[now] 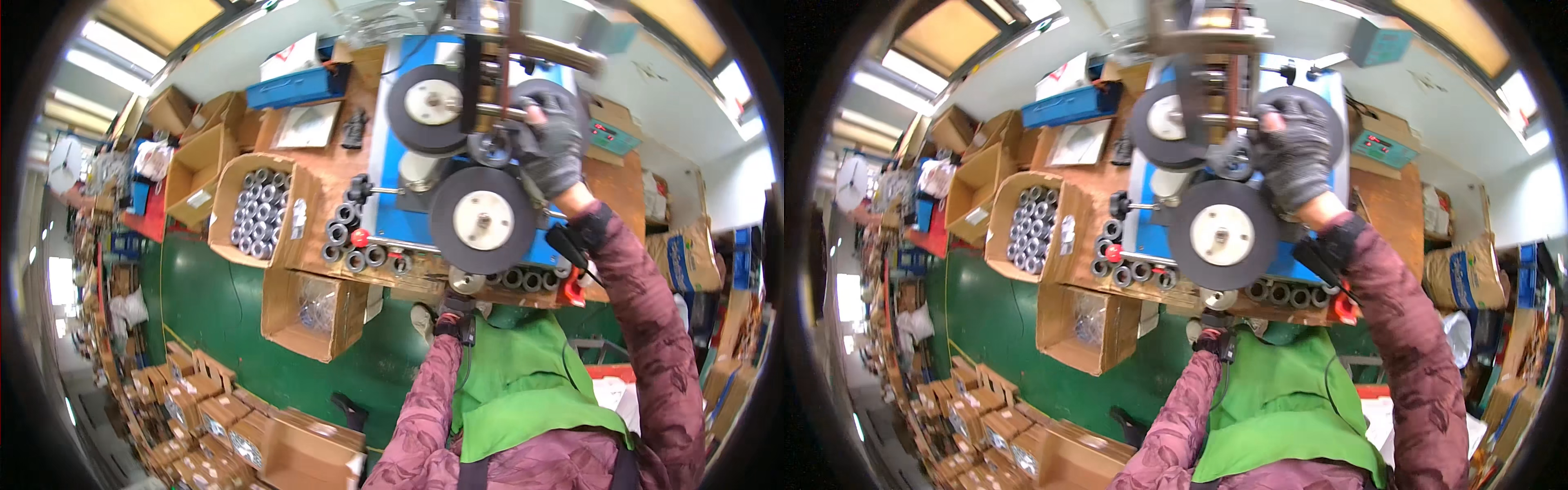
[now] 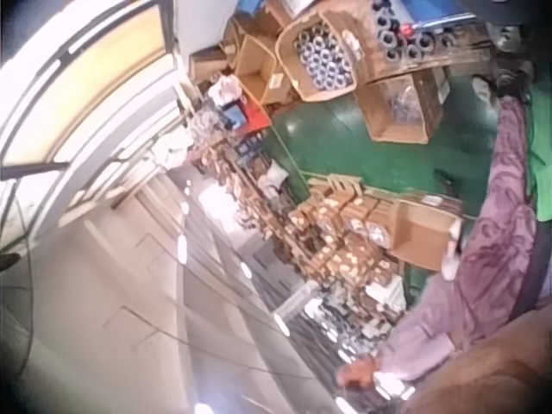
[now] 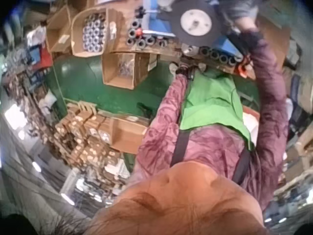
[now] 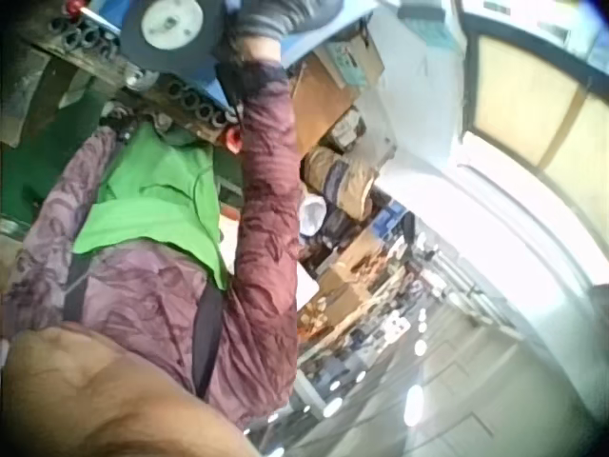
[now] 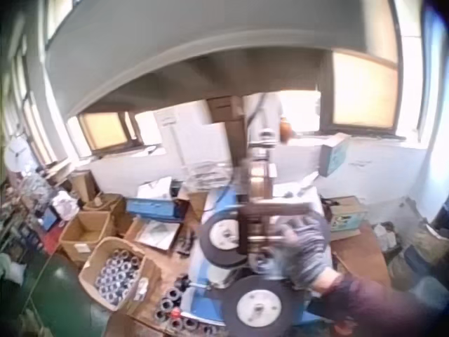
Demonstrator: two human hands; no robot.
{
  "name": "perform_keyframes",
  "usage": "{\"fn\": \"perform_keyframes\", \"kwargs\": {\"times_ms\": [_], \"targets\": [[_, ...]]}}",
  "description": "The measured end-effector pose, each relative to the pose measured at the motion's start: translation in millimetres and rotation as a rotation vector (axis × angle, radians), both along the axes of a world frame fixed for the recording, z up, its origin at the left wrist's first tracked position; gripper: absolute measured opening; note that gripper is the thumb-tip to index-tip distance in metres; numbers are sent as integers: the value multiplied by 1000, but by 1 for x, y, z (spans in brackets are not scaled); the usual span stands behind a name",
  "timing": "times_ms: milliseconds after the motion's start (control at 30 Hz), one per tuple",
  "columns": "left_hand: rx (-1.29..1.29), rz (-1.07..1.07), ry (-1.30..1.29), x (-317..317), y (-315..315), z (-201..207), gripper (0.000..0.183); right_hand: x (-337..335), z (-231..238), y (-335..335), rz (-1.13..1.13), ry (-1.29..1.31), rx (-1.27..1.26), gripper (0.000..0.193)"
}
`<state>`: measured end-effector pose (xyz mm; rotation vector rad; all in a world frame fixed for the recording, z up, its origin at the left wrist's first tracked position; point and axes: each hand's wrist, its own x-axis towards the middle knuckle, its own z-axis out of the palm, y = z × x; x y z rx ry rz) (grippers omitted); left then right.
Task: Operating a metal winding machine to process ribbon material by threading it through rollers and onto a rotating disc.
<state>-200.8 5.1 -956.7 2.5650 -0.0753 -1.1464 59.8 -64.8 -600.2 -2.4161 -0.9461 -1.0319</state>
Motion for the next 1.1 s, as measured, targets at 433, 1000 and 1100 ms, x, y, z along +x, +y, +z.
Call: {"fn": "perform_keyframes", "kwargs": {"times_ms": [433, 1000, 1100], "targets": [[-247, 1213, -106, -79, 31, -84, 44, 2, -16, -9, -120, 40, -125, 25], [-679, 2373, -94, -390, 167, 57, 15, -14, -39, 21, -28, -53, -21, 32], [-745, 2318, -155, -367, 187, 59, 15, -17, -28, 6, -64, 16, 14, 24]]}}
